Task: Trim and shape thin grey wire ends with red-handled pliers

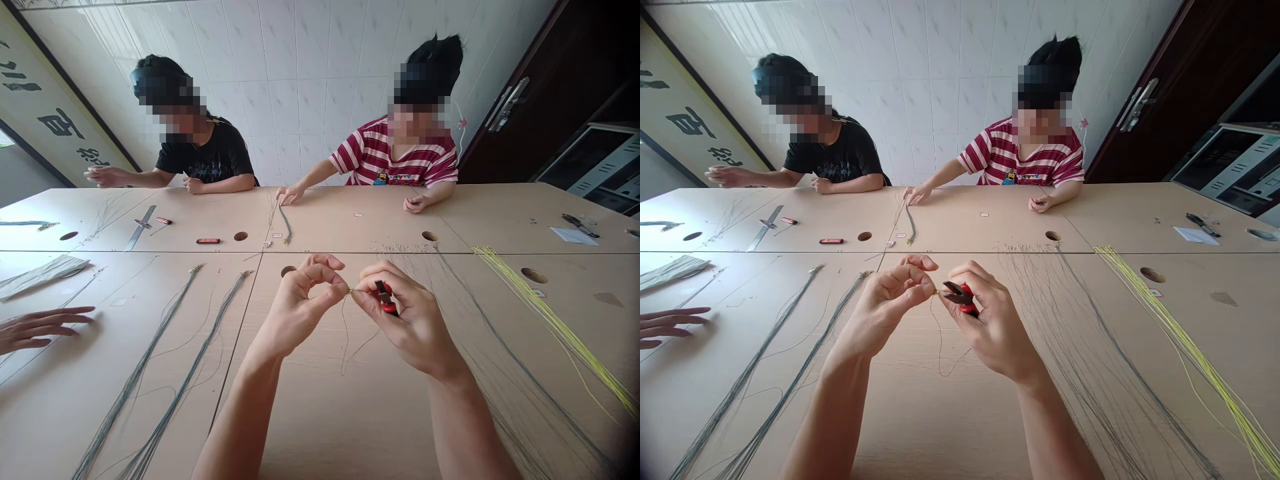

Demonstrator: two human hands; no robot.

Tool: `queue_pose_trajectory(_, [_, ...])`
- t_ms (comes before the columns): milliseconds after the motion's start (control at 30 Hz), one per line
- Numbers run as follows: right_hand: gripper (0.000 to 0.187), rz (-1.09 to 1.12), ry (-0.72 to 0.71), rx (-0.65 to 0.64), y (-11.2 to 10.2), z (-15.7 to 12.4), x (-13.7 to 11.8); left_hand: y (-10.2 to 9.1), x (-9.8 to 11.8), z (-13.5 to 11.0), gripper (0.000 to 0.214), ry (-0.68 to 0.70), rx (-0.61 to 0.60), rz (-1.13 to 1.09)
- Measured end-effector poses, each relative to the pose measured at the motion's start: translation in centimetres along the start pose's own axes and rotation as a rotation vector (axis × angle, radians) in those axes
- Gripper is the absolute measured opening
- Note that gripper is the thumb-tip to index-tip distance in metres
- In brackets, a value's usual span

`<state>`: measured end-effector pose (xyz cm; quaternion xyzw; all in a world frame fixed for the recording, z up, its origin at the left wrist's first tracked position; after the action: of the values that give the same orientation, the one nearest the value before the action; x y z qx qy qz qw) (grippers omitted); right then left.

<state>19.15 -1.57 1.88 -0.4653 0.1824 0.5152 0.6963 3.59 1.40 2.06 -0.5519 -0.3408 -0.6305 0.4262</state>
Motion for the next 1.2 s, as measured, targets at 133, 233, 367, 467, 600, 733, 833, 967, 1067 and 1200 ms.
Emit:
queue_pose_trajectory(133, [0.015,0.007,0.004,0.002,0.05,0.16,0.16,-0.1,-0.01,0.05,0.014,-0.002,-0.01,0.003])
queue_pose_trajectory(233, [0.015,0.026,0.005,0.004,0.0,0.25,0.14,-0.21,0.13,0.0,0.016,-0.012,-0.027,0.018])
queue_pose_trajectory(367, [0.016,0.035,0.022,-0.002,-0.13,0.2,0.06,-0.24,0.15,-0.08,0.009,-0.015,-0.062,0.037])
queue_pose_trajectory(467, [0.019,0.014,0.031,0.003,-0.16,0.16,-0.01,-0.24,-0.14,-0.07,0.005,-0.026,-0.069,0.015])
queue_pose_trajectory(600, [0.02,-0.005,0.033,0.009,-0.14,0.19,-0.02,-0.24,-0.37,0.03,0.007,-0.031,-0.066,-0.003])
queue_pose_trajectory(733, [0.019,0.012,0.034,-0.001,-0.19,0.24,0.02,-0.27,-0.3,0.02,0.007,-0.035,-0.076,-0.011])
queue_pose_trajectory(833, [0.017,0.021,0.028,-0.012,-0.22,0.22,0.0,-0.36,-0.27,-0.06,0.009,-0.047,-0.076,0.012])
queue_pose_trajectory(967, [0.017,0.006,0.014,-0.019,-0.17,0.14,-0.08,-0.48,-0.33,-0.09,0.011,-0.059,-0.055,0.037])
queue_pose_trajectory(1067, [0.017,-0.021,0.006,-0.022,-0.13,0.14,-0.13,-0.48,-0.33,-0.07,0.012,-0.068,-0.051,0.033])
queue_pose_trajectory(1200, [0.016,-0.045,-0.004,-0.024,-0.13,0.22,-0.17,-0.49,-0.34,-0.05,0.014,-0.075,-0.051,0.034])
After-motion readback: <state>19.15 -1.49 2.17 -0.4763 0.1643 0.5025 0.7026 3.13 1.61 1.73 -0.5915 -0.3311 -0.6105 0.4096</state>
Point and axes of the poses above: each hand's wrist, its own z-axis towards the middle knuckle, its own y-axis out of the palm, x = y × z, the point moved 3 cm from there along z, towards the middle knuckle, and after that the axes turned 3 degrees about -x, right-handed, at the moved point
